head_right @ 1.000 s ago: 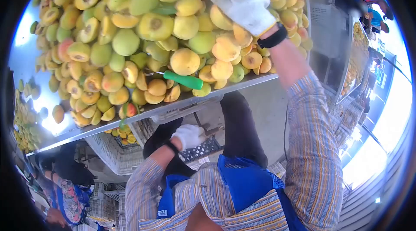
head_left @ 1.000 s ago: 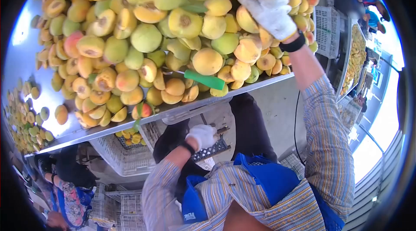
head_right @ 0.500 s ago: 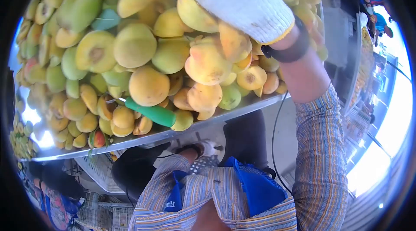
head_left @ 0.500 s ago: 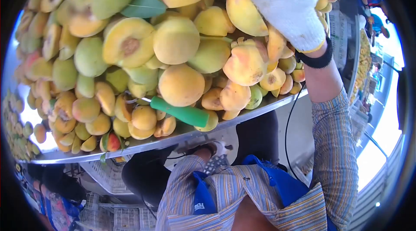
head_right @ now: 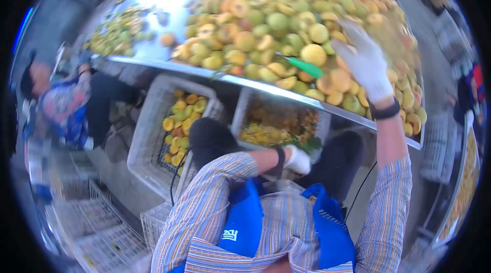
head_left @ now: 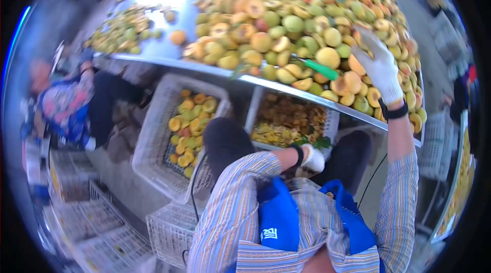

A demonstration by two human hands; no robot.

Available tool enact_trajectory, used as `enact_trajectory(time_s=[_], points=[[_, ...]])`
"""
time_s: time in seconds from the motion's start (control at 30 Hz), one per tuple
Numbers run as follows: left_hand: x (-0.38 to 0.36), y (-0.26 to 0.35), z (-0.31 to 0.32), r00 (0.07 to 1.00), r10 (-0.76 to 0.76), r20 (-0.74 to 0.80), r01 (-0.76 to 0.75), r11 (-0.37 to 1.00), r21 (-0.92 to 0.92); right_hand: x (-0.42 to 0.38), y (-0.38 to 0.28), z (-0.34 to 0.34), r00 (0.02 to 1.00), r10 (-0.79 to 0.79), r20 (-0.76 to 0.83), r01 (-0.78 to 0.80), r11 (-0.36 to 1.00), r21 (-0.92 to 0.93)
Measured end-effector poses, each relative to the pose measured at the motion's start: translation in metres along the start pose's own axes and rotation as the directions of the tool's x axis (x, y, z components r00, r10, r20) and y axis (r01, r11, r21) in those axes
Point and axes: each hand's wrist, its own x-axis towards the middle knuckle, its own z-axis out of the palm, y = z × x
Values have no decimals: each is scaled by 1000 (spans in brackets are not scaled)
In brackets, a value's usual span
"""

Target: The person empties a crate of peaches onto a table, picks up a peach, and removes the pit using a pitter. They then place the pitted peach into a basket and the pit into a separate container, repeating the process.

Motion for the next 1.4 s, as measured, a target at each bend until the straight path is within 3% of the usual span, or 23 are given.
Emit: enact_trajectory(time_s=[0.03,0.07,0.1,0.17,0.23,0.27,0.33,0.4,0.43,0.5,0.57,0.63,0.7,0.77,0.83,1.03,1.1,1.17,1.2,1.27,1.3,1.33,1.4], points=[[-51,24,-49,981,-189,-47,184,978,-94,-14,-23,0,982,177,67,-183,978,99],[-54,-10,-36,980,-118,-161,104,990,-93,-29,-24,3,974,218,67,-227,955,194],[-86,3,-52,832,-501,-238,363,816,-449,-39,-60,-6,990,118,80,-128,983,130],[-176,21,-55,586,-392,-709,211,919,-333,-58,-63,-8,970,199,137,-219,964,149],[-256,83,-55,223,-793,-567,-34,574,-818,-76,-67,-5,951,239,197,-265,957,120],[-284,78,-22,28,-756,-654,-159,642,-750,-80,-81,3,953,235,189,-260,958,118],[-338,101,17,-168,-898,-407,-324,440,-837,-92,-96,6,971,198,133,-198,980,-16],[-379,97,85,-416,-816,-401,70,411,-909,-91,-84,22,976,183,117,-198,971,132],[-400,79,138,-383,-759,-527,420,365,-831,-89,-64,36,996,90,28,-93,987,128],[-400,76,200,-406,-869,-282,545,17,-838,-78,-81,35,998,48,-39,-50,998,-41],[-398,35,314,-157,-955,-252,707,70,-704,-64,-66,47,987,-154,-38,140,961,-238],[-366,60,309,-236,-972,-11,710,-165,-685,-49,-57,60,977,-211,9,202,922,-331],[-347,65,315,-296,-955,32,493,-181,-851,-48,-51,75,967,-245,73,253,872,-420],[-343,63,295,-318,-942,106,587,-284,-758,-42,-51,93,965,51,258,110,812,-573],[-342,59,294,-281,-954,103,667,-271,-694,-40,-32,118,991,-117,72,136,772,-621],[-328,76,248,-254,-958,131,624,-266,-735,-38,-48,128,958,60,279,140,753,-643],[-342,106,183,46,-958,284,552,-213,-806,-35,-65,105,942,168,289,39,803,-595],[-361,28,251,-22,-1000,-12,820,-11,-572,-39,-69,80,924,273,268,-130,883,-452],[-361,52,174,-111,-993,-27,627,-49,-777,-47,-73,63,944,265,197,-195,929,-314],[-348,43,93,-290,-858,-423,570,200,-797,-68,-80,23,929,358,92,-365,928,72],[-334,27,66,-363,-618,-697,542,469,-698,-81,-80,6,891,444,90,-449,837,312],[-319,28,13,-301,-435,-848,541,655,-528,-95,-77,-9,877,466,113,-447,709,545],[-279,32,-78,-154,-409,-900,540,727,-423,-125,-67,-24,885,459,83,-364,569,738]])
